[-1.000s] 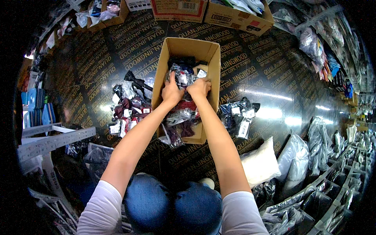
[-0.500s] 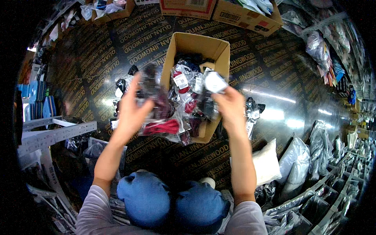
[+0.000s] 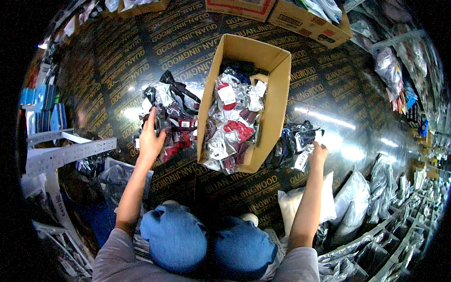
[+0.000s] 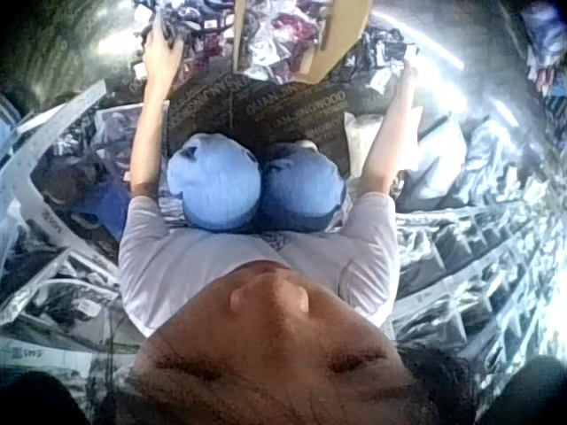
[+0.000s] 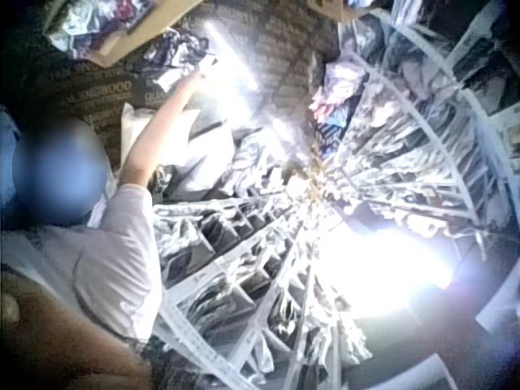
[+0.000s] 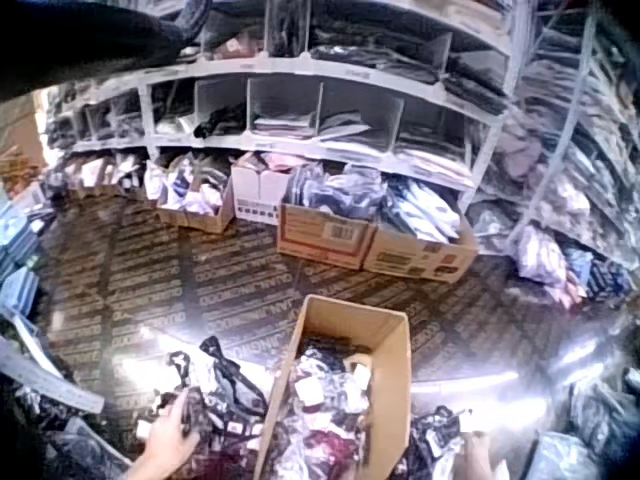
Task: The person sorts packaged clothing items from a cardboard box onto the floor. They first handle a stack of black packaged items on a shelf, then move to a box containing various small packaged garments, which they empty and arrange on the floor.
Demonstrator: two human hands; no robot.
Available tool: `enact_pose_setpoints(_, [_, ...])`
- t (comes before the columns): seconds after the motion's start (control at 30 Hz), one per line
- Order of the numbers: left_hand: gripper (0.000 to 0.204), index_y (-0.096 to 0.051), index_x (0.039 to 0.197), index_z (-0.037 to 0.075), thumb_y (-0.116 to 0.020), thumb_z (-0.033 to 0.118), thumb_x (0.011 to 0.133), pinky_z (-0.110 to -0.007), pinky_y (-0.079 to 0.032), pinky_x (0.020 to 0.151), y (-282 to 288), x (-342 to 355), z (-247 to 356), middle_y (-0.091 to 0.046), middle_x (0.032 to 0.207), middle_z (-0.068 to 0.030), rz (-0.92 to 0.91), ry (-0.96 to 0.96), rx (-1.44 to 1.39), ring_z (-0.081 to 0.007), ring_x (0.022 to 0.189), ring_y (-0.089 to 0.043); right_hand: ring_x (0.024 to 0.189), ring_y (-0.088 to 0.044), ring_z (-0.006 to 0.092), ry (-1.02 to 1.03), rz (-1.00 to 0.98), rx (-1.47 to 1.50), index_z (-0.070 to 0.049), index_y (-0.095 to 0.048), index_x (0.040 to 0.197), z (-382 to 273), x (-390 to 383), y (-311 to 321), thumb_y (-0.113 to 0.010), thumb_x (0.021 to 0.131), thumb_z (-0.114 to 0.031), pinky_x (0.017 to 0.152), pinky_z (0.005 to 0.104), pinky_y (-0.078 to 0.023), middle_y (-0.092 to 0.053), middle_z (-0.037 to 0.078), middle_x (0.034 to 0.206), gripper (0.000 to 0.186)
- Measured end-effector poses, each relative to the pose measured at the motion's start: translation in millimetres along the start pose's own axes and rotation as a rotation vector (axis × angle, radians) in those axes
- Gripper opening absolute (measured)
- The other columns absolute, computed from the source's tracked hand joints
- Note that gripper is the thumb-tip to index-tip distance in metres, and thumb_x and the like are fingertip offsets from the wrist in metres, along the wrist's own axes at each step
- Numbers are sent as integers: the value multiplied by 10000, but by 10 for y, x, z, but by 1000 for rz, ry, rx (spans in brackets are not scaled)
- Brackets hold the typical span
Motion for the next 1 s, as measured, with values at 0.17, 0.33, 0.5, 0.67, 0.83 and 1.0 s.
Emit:
enact_pose_setpoints(0.17, [940,-264,1556,156,-751,144,752,-563,-335,1080,-92,-155,38,-379,1431,-286,88,-16,290,-489,1289,-394,944,-650,278,785,-51,-76,-24,-566,1283,-1432,-1680,-705,-628,838,-40,850,347,-523,-637,138,1144,449])
enact_pose_setpoints(0.33, [539,-542,1295,44,-697,145,789,-488,-386,966,77,-493,782,-548,1213,-177,113,-168,79,-370,1150,-495,968,-647,360,1218,-493,-957,6,-631,1112,-1006,-2801,-2107,-649,809,-92,830,429,-552,-635,197,1006,319])
enact_pose_setpoints(0.5, [335,-610,1167,17,-667,70,841,-419,-514,908,-408,-802,1203,-585,1182,-151,-205,-496,-246,-339,1034,-616,955,-627,394,1135,-449,-939,13,-621,1135,-620,-2465,-2217,-654,800,-68,842,461,-526,-624,219,993,346])
enact_pose_setpoints(0.67, [580,-504,1334,22,-665,41,778,-488,-397,1077,-1064,-993,1362,-416,1404,-229,-402,-625,-112,-426,1312,-425,843,-651,356,1000,-552,-384,-17,-623,1189,-1275,-2895,-1257,-623,832,-36,768,402,-544,-649,183,1039,357])
enact_pose_setpoints(0.83, [543,-624,1276,123,-667,47,740,-616,-338,1081,-1479,-844,1443,-380,1466,-229,-378,-688,184,-455,1405,-293,824,-632,340,945,31,-542,14,-611,1200,-1182,-2172,-264,-608,847,-28,738,406,-516,-626,185,1013,355])
enact_pose_setpoints(1.0, [386,-695,1153,159,-658,52,784,-514,-454,1013,-1307,-843,1447,-547,1343,-129,-391,-659,90,-381,1318,-457,1141,-522,447,804,-12,-822,58,-480,1342,13,-1229,-236,-674,836,-104,980,478,-441,-533,284,1238,566])
Point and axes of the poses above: each hand's wrist, its own x-axis towards the middle knuckle, its own y-axis out of the back of the hand, z = x × y, the point moved 8 cm from there along x, towards the middle knuckle
